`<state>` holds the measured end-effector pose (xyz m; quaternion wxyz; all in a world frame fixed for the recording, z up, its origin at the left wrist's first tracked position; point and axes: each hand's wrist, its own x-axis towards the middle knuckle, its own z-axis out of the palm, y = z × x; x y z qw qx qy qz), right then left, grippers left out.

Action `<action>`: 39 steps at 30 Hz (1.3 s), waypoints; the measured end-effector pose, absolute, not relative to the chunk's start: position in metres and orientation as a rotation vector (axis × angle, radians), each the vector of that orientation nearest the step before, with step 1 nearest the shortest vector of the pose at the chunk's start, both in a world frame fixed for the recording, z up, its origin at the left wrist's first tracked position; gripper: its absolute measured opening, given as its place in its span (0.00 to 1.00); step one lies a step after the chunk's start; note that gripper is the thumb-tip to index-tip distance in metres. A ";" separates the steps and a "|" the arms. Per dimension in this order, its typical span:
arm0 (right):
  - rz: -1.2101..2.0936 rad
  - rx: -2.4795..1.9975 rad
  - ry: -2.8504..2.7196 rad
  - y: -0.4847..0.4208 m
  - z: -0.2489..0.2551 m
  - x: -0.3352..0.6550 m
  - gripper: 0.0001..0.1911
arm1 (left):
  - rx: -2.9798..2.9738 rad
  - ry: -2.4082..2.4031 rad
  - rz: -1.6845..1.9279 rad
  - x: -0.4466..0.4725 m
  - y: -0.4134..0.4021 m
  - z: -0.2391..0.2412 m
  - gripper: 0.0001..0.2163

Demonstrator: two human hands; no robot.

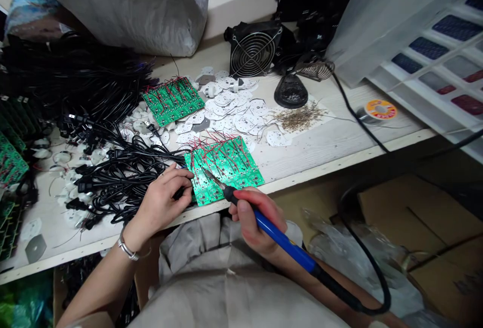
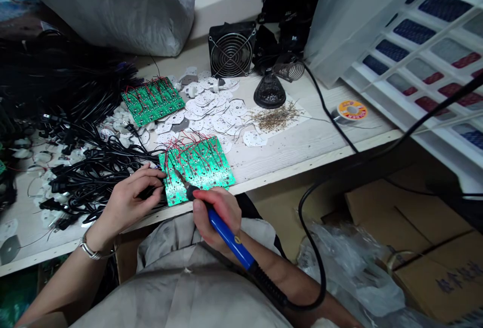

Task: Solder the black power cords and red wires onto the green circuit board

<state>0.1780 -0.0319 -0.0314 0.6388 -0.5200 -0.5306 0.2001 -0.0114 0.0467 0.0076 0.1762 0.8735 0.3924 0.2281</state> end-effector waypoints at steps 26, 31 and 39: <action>0.355 -1.019 -1.367 -0.011 -0.055 0.179 0.14 | 2.926 1.069 0.574 -0.012 0.041 0.006 0.03; 0.370 -0.995 -1.370 -0.009 -0.066 0.180 0.14 | 2.733 1.063 0.481 -0.015 0.040 0.019 0.05; 0.329 -1.032 -1.360 -0.008 -0.068 0.181 0.13 | 2.370 2.050 0.237 -0.061 0.159 0.059 0.12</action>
